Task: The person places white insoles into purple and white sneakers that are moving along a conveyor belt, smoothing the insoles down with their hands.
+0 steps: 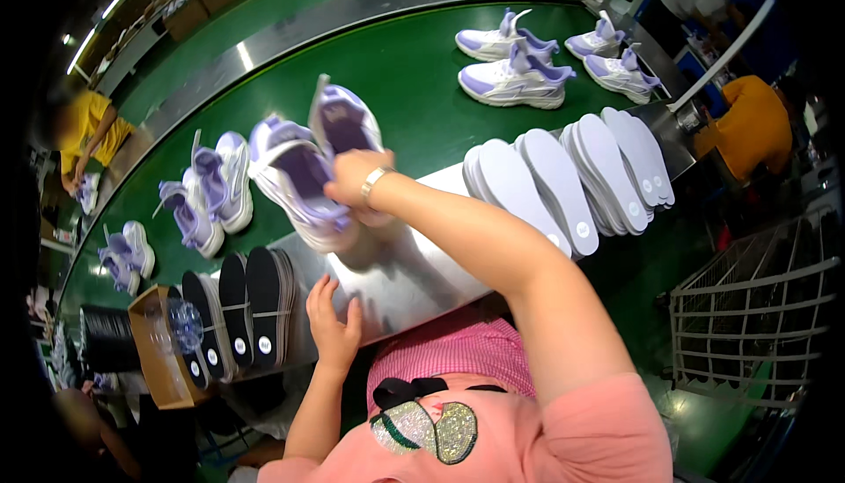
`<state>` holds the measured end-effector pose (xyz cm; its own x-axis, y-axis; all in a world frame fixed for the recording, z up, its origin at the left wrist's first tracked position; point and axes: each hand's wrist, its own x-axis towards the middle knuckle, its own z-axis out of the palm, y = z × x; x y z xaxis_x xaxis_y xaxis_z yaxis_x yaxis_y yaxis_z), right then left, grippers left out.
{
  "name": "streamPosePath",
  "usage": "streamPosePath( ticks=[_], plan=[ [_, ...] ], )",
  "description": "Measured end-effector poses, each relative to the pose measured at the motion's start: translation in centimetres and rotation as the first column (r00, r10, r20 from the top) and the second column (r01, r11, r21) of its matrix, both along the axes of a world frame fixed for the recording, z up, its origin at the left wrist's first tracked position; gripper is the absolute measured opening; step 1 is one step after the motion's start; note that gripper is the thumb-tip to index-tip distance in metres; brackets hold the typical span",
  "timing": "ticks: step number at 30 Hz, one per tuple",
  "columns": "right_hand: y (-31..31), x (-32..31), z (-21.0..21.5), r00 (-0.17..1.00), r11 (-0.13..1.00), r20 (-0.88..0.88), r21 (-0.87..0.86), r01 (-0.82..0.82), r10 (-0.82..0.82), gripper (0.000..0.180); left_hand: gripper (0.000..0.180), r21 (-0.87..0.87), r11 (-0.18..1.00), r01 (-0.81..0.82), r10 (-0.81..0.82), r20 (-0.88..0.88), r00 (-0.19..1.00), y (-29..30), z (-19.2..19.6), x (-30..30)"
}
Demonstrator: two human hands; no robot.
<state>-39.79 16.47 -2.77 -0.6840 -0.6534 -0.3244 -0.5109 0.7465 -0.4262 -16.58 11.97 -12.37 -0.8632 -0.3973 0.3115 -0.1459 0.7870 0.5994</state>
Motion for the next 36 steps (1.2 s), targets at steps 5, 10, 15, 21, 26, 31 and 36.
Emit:
streamPosePath(
  ticks=[5, 10, 15, 21, 26, 31, 36],
  plan=[
    [-1.5, -7.2, -0.4, 0.969, 0.95, -0.229, -0.31, 0.018, -0.093, 0.031, 0.039, -0.168, 0.984, -0.06, 0.085, 0.141, 0.986, -1.5, -5.5, 0.1],
    [7.7, -14.0, -3.0, 0.774, 0.87, -0.614, -0.455, -0.188, -0.154, 0.025, 0.039, -0.184, 0.98, -0.074, 0.111, 0.202, 0.973, -1.0, -4.3, -0.3],
    [23.6, -26.4, -4.5, 0.516, 0.878, -0.723, -0.457, 0.142, -0.459, 0.023, 0.039, -0.186, 0.982, -0.01, 0.063, 0.282, 0.957, -0.9, -3.5, -1.3],
    [27.3, -32.8, -7.6, 0.501, 0.904, -0.831, -0.007, 0.427, -0.243, 0.034, 0.04, -0.223, 0.975, -0.027, 0.108, 0.362, 0.926, -0.8, -3.1, -1.2],
    [29.8, -39.4, -13.8, 0.694, 0.999, -0.72, -0.042, -0.031, -0.009, 0.027, 0.038, -0.215, 0.977, -0.003, 0.089, 0.392, 0.916, -1.1, -3.0, -1.8],
    [28.0, -40.3, -13.6, 0.95, 0.99, -0.306, -0.137, 0.016, -0.057, 0.028, 0.039, -0.229, 0.973, -0.016, 0.116, 0.43, 0.895, -0.2, -2.4, -1.4],
    [22.5, -34.4, -7.8, 0.893, 0.896, -0.448, 0.379, 0.229, -0.039, 0.034, 0.04, -0.226, 0.974, -0.011, 0.1, 0.386, 0.917, -0.1, -2.7, -1.2]
  ],
)
